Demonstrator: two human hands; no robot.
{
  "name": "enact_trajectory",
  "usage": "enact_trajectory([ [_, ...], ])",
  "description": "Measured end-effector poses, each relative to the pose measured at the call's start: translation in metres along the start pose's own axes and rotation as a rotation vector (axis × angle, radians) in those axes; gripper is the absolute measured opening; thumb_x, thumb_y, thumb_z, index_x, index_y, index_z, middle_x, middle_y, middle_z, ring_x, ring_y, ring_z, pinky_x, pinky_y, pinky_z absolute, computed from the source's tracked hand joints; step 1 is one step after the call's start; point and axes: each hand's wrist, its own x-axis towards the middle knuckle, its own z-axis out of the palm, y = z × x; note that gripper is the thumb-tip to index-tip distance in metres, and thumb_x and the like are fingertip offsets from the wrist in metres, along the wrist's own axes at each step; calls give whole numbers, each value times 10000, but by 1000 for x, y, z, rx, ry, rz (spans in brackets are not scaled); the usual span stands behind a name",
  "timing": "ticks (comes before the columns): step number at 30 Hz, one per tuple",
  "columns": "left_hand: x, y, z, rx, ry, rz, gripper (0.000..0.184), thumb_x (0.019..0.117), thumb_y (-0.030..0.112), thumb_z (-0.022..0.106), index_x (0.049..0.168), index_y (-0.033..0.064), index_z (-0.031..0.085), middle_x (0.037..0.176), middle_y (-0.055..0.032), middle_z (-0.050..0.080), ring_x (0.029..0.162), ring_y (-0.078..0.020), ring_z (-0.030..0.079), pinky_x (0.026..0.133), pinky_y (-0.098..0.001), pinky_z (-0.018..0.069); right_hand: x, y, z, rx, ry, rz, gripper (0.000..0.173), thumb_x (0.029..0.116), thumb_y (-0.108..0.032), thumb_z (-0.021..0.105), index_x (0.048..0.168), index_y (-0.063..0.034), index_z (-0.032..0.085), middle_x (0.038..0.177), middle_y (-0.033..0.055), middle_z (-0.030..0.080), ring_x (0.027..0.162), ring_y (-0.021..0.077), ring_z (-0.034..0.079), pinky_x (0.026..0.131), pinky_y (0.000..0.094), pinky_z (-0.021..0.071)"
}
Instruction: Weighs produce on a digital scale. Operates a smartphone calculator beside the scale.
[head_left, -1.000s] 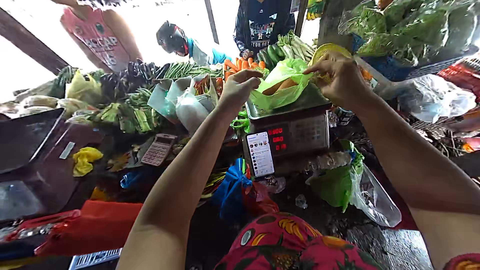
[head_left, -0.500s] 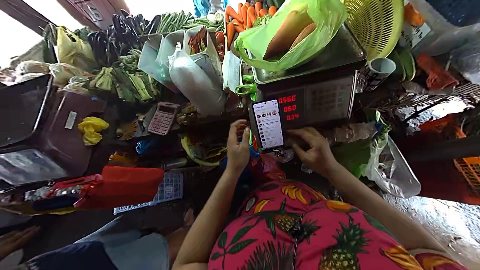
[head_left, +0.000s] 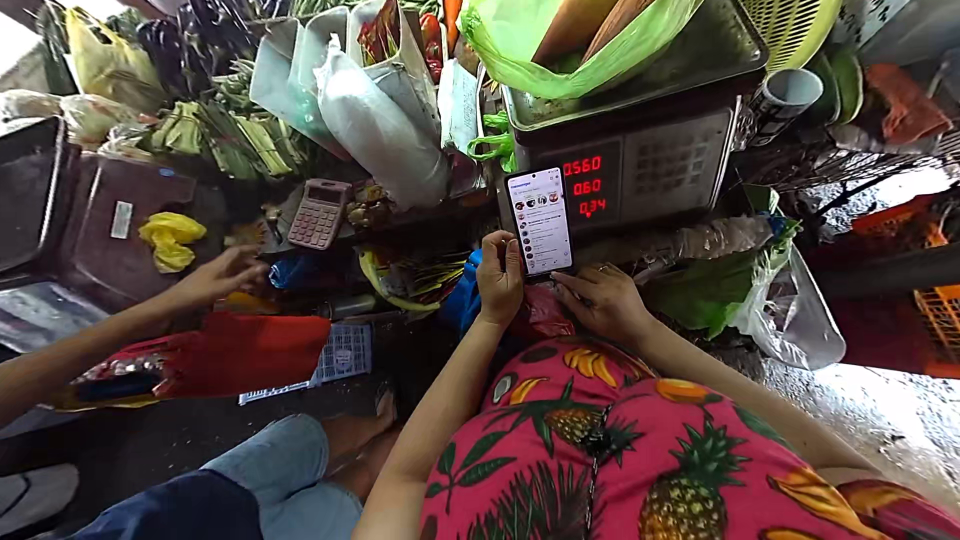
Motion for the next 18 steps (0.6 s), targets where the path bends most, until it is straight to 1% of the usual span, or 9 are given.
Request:
enact_trajectory([
  [3,0,-1,-1,17,-8,15,180,1090,164,465,1215,59,543,802,-3,569,635,-52,559,612,-222,523,-1,-1,1,-10,-9,3,293,1025,-241,561,1146,-108,793,769,82,694,740,236,668,722,392,550],
  [6,-1,-1,0,28,-6,18,190,1093,160,457,1220,51,546,817,-11,580,663,-55,577,647,-227,536,-1,-1,2,-34,-33,14,302,1027,-239,551,1153,-110,792,767,80,694,741,238,671,718,386,550],
  [11,0,-1,-2,74,-17,7,212,1088,155,461,1236,32,550,806,-29,602,647,-75,584,627,-251,541,0,-2,3,-84,-90,59,324,1046,-261,524,1176,-117,783,749,92,694,682,249,678,648,410,560],
  [14,0,-1,-1,77,-16,0,210,1086,153,463,1238,35,549,800,-25,602,646,-69,586,630,-250,543,0,-4,1,-57,-70,44,325,1043,-252,524,1176,-113,786,725,82,679,661,236,656,633,390,545],
  [16,0,-1,-1,76,-11,-3,205,1084,154,471,1239,44,547,800,-19,604,648,-66,587,632,-245,542,0,-5,-1,-39,-47,29,317,1038,-247,534,1156,-105,791,708,75,668,642,225,641,616,373,530],
  [18,0,-2,0,79,-4,-1,200,1081,156,482,1238,52,548,804,-14,604,650,-61,588,634,-238,542,1,-6,-4,-23,-31,27,305,1033,-235,542,1150,-96,786,724,69,683,652,212,648,625,363,539],
])
